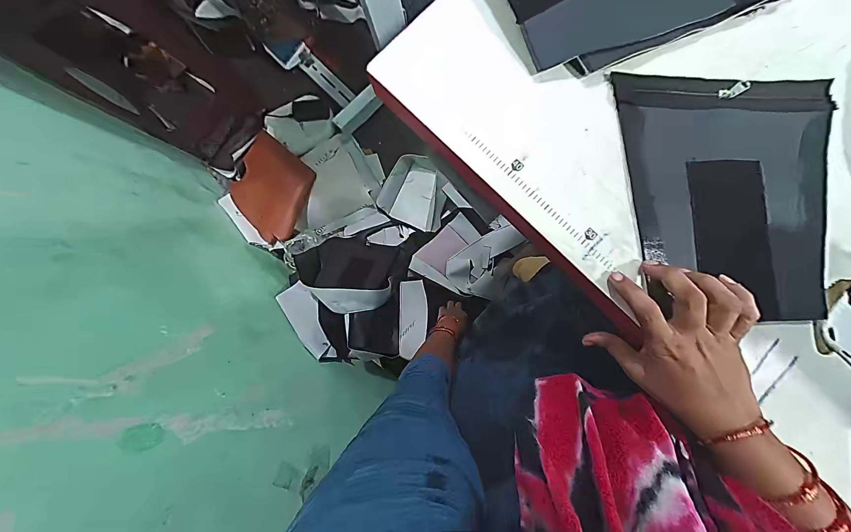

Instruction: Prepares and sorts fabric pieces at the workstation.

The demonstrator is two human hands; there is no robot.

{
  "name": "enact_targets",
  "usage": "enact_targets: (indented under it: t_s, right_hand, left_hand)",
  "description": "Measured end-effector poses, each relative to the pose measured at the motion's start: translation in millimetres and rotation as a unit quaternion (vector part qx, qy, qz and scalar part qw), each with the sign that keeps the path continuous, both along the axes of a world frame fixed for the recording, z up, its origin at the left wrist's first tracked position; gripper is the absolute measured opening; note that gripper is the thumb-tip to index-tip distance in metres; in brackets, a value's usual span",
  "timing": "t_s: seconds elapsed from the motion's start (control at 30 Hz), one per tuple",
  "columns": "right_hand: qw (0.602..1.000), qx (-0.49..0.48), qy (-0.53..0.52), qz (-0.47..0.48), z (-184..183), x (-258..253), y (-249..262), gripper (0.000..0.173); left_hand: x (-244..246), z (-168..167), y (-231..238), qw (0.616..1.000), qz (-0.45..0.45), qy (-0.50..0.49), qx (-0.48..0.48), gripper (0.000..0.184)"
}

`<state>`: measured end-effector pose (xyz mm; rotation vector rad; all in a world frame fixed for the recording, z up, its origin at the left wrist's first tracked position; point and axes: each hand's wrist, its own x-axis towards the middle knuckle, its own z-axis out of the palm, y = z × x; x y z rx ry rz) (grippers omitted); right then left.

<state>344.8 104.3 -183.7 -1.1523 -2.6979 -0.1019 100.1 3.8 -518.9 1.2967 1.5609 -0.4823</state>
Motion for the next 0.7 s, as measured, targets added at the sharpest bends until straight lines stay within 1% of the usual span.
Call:
enact_targets:
  t_s: [0.03, 0.13, 0.17, 0.2, 0.27, 0.3, 0.33, 0.4, 0.43, 0.47, 0.53, 0.57, 0.63, 0.7]
  right_hand:
    - [1.0, 0.003, -0.002, 0.0, 0.5, -0.1, 0.2, 0.066]
    - [1.0, 0.003, -0.006, -0.001, 2.0, -0.7, 0.8, 0.063]
    - [1.0, -0.001, -0.006, -0.002, 1.9, 0.3, 0.6, 0.063]
    - [1.0, -0.003, -0.007, -0.003, 1.9, 0.7, 0.8, 0.063]
    - [1.0, -0.006, -0.007, -0.003, 2.0, 1.4, 1.3, 0.066]
    - [1.0, -0.007, -0.008, -0.003, 2.0, 1.6, 1.3, 0.067]
    - [1.0, -0.009, -0.008, -0.004, 2.2, 2.1, 0.4, 0.068]
    - [1.0, -0.009, -0.006, -0.001, 1.5, 3.5, 0.6, 0.07]
    - [1.0, -0.009, -0.005, 0.002, 1.0, 4.1, 0.8, 0.07]
    - [1.0, -0.007, -0.001, 0.004, -0.2, 4.7, 1.1, 0.071]
    - [1.0, 0.001, 0.01, 0.008, -3.3, 5.8, 2.2, 0.073]
    - [1.0, 0.004, 0.012, 0.008, -4.1, 6.1, 2.5, 0.074]
    - [1.0, 0.009, 0.015, 0.007, -4.6, 5.7, 2.9, 0.074]
    - [1.0, 0.006, 0.02, 0.007, -4.6, 5.2, 2.6, 0.074]
  left_hand:
    - [3.9, -3.4, 9.2, 1.0, -0.02, -0.001, -0.002, 0.039]
    - [12.4, -29.6, 34.7, 0.994, -0.105, 0.016, -0.031, 0.042]
    - [16.5, -35.8, 41.8, 0.992, -0.117, 0.026, -0.049, 0.044]
    - [19.2, -38.6, 48.5, 0.991, -0.107, 0.032, -0.068, 0.047]
    - [22.5, -41.0, 58.6, 0.995, -0.026, 0.029, -0.088, 0.053]
    - [25.3, -45.8, 61.3, 0.995, -0.001, 0.028, -0.091, 0.054]
    - [30.1, -53.8, 61.7, 0.995, 0.008, 0.031, -0.094, 0.055]
    - [39.4, -65.4, 65.8, 0.992, 0.056, 0.044, -0.104, 0.061]
    - [43.5, -78.3, 65.5, 0.991, 0.066, 0.047, -0.108, 0.062]
    - [46.3, -88.7, 63.4, 0.988, 0.107, 0.044, -0.102, 0.065]
    - [49.2, -104.4, 62.2, 0.97, 0.225, 0.05, -0.073, 0.076]
    - [49.1, -105.6, 65.3, 0.963, 0.255, 0.055, -0.064, 0.078]
    - [47.9, -103.0, 72.1, 0.954, 0.284, 0.068, -0.065, 0.074]
    - [45.4, -107.1, 75.7, 0.964, 0.24, 0.066, -0.089, 0.075]
